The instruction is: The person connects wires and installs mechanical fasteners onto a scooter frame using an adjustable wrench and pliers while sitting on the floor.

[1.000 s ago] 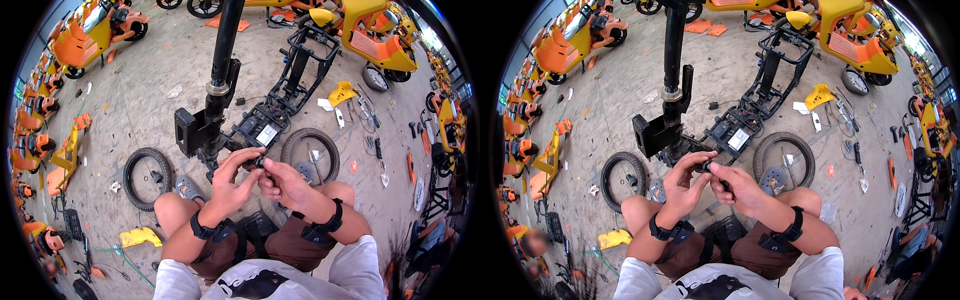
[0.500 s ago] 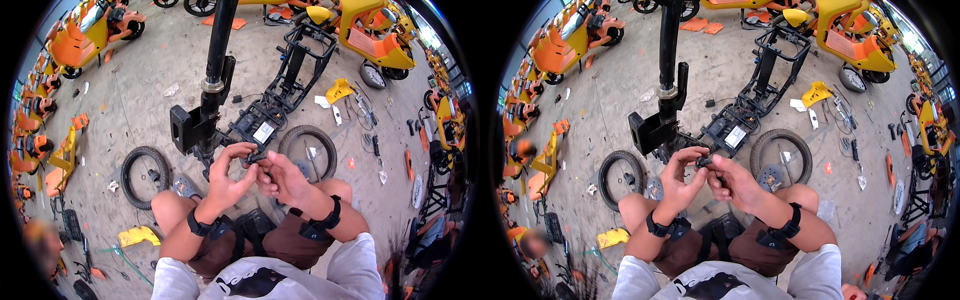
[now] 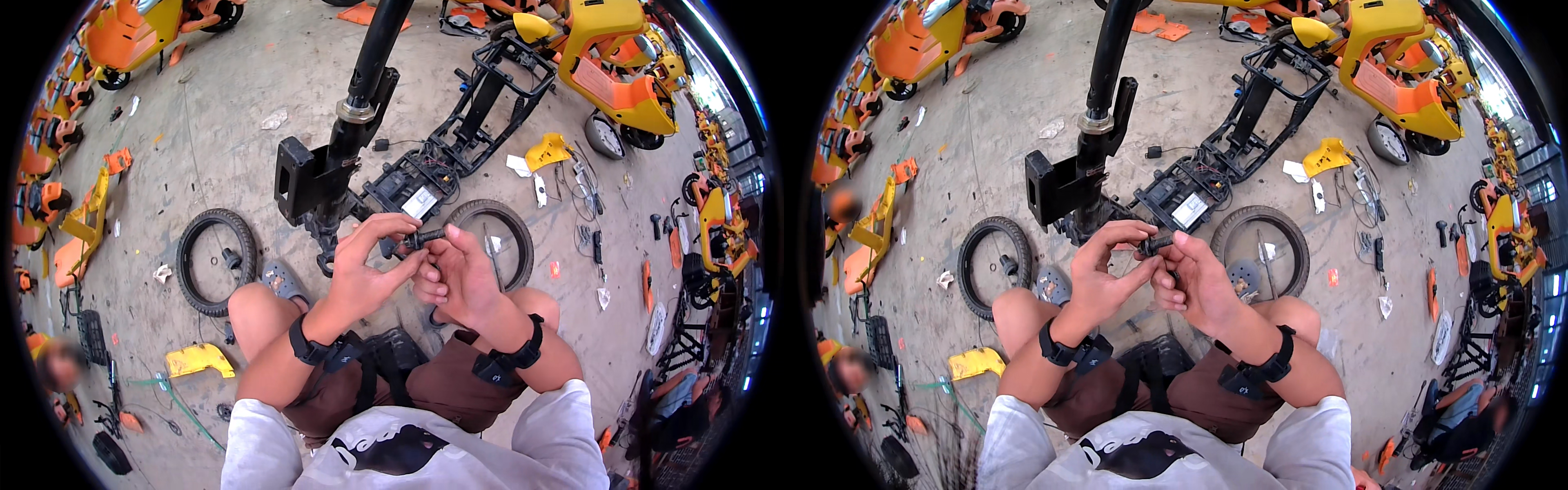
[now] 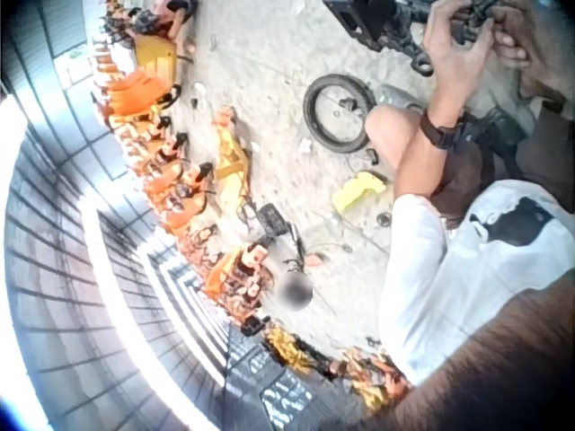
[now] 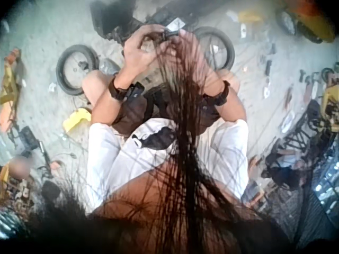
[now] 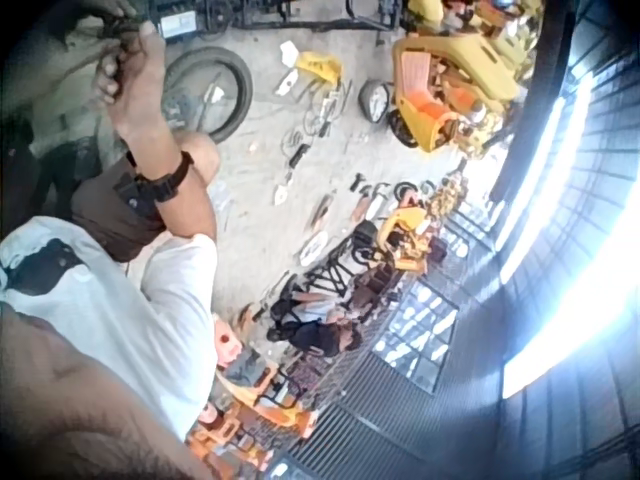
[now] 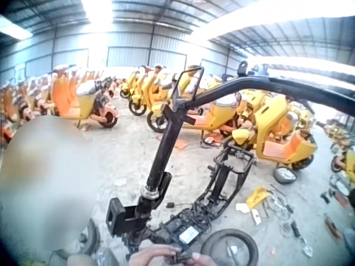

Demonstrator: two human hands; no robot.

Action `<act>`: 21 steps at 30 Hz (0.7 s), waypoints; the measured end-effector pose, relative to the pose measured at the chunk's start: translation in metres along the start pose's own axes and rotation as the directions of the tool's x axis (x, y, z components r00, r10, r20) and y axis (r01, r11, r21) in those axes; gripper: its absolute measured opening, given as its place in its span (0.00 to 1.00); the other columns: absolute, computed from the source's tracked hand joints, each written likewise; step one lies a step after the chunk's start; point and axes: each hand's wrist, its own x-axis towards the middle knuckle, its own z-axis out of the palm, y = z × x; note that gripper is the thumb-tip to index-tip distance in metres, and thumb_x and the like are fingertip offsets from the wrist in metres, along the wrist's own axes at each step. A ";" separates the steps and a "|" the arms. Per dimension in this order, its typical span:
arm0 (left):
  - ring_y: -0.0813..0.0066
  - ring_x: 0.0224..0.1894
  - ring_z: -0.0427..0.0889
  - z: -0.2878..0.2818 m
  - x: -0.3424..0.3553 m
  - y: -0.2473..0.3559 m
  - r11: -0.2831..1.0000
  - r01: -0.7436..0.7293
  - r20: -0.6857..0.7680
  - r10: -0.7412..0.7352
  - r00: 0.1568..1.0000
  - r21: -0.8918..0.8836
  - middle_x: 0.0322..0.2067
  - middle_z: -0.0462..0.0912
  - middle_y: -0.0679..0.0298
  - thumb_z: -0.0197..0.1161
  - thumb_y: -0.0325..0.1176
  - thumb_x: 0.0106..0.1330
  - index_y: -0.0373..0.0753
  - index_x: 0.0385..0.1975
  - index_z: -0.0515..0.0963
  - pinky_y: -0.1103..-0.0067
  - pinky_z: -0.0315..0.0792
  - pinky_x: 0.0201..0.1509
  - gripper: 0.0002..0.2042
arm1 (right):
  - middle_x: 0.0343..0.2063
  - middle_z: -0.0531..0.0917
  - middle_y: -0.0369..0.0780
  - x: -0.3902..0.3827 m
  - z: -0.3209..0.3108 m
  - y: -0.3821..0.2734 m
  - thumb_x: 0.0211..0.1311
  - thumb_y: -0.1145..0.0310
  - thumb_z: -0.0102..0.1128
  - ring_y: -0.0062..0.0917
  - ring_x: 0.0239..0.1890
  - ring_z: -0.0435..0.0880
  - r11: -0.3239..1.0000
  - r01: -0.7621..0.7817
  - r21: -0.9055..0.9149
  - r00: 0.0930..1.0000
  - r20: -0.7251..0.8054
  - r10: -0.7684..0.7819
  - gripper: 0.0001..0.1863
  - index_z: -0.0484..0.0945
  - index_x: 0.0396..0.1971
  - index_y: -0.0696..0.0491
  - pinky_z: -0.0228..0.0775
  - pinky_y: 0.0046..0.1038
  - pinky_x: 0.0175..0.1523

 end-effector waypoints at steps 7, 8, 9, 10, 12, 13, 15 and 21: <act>0.68 0.48 0.79 -0.006 0.002 0.005 1.000 0.019 0.066 -0.019 0.998 -0.005 0.46 0.83 0.57 0.67 0.23 0.56 0.33 0.48 0.78 0.76 0.74 0.49 0.18 | 0.20 0.65 0.30 -0.004 0.005 -0.002 0.67 0.41 0.45 0.15 0.18 0.60 0.999 0.018 -0.031 1.000 -0.017 -0.018 0.32 0.75 0.47 0.59 0.52 0.19 0.24; 0.67 0.48 0.79 -0.005 0.003 0.003 0.999 -0.040 0.050 0.041 0.998 -0.003 0.46 0.83 0.56 0.67 0.23 0.56 0.33 0.47 0.79 0.75 0.74 0.49 0.17 | 0.19 0.65 0.31 -0.004 0.005 -0.001 0.66 0.41 0.45 0.15 0.18 0.60 0.999 0.024 -0.028 0.999 -0.031 -0.025 0.33 0.75 0.47 0.60 0.52 0.19 0.24; 0.66 0.49 0.79 -0.005 0.002 0.001 0.995 -0.098 0.036 0.098 0.995 0.000 0.45 0.83 0.56 0.66 0.23 0.57 0.32 0.46 0.79 0.75 0.74 0.50 0.16 | 0.18 0.64 0.31 -0.004 0.004 -0.001 0.65 0.41 0.45 0.16 0.17 0.60 0.999 0.030 -0.022 0.998 -0.045 -0.031 0.35 0.75 0.47 0.62 0.51 0.19 0.24; 0.66 0.49 0.79 -0.005 0.001 0.003 0.994 -0.104 0.038 0.105 0.994 -0.033 0.48 0.82 0.55 0.65 0.22 0.57 0.32 0.48 0.78 0.74 0.73 0.51 0.17 | 0.18 0.64 0.31 -0.004 0.005 0.000 0.65 0.41 0.45 0.16 0.17 0.60 0.999 0.037 -0.021 0.999 -0.032 -0.038 0.34 0.75 0.47 0.62 0.51 0.19 0.24; 0.66 0.51 0.78 -0.005 0.000 -0.002 0.986 -0.129 0.023 0.132 0.991 -0.107 0.51 0.79 0.54 0.65 0.22 0.57 0.32 0.49 0.77 0.73 0.73 0.53 0.18 | 0.18 0.64 0.31 -0.005 0.006 0.000 0.65 0.41 0.45 0.15 0.17 0.60 0.998 0.053 -0.015 0.999 -0.011 -0.053 0.34 0.75 0.48 0.61 0.51 0.19 0.23; 0.67 0.51 0.78 -0.005 0.000 -0.003 0.979 -0.140 0.017 0.144 0.989 -0.146 0.53 0.78 0.54 0.65 0.23 0.57 0.32 0.50 0.77 0.73 0.73 0.53 0.19 | 0.18 0.64 0.30 -0.005 0.006 0.000 0.65 0.41 0.46 0.15 0.17 0.60 0.999 0.052 -0.011 0.999 -0.012 -0.052 0.33 0.76 0.47 0.60 0.51 0.19 0.23; 0.66 0.53 0.77 -0.004 -0.002 0.000 0.982 -0.135 -0.021 0.134 0.991 -0.131 0.55 0.76 0.52 0.66 0.22 0.56 0.32 0.49 0.77 0.73 0.72 0.54 0.19 | 0.18 0.64 0.30 -0.003 0.004 -0.001 0.65 0.42 0.47 0.15 0.17 0.60 0.999 0.050 -0.006 0.999 -0.015 -0.050 0.31 0.76 0.45 0.59 0.51 0.19 0.23; 0.63 0.55 0.75 -0.005 0.004 0.007 0.990 -0.137 0.019 0.138 0.990 -0.039 0.54 0.75 0.50 0.67 0.20 0.54 0.34 0.44 0.79 0.73 0.72 0.53 0.16 | 0.18 0.63 0.30 -0.004 0.001 0.000 0.66 0.43 0.47 0.15 0.16 0.60 0.998 0.069 -0.004 0.998 0.000 -0.069 0.28 0.74 0.41 0.57 0.51 0.19 0.22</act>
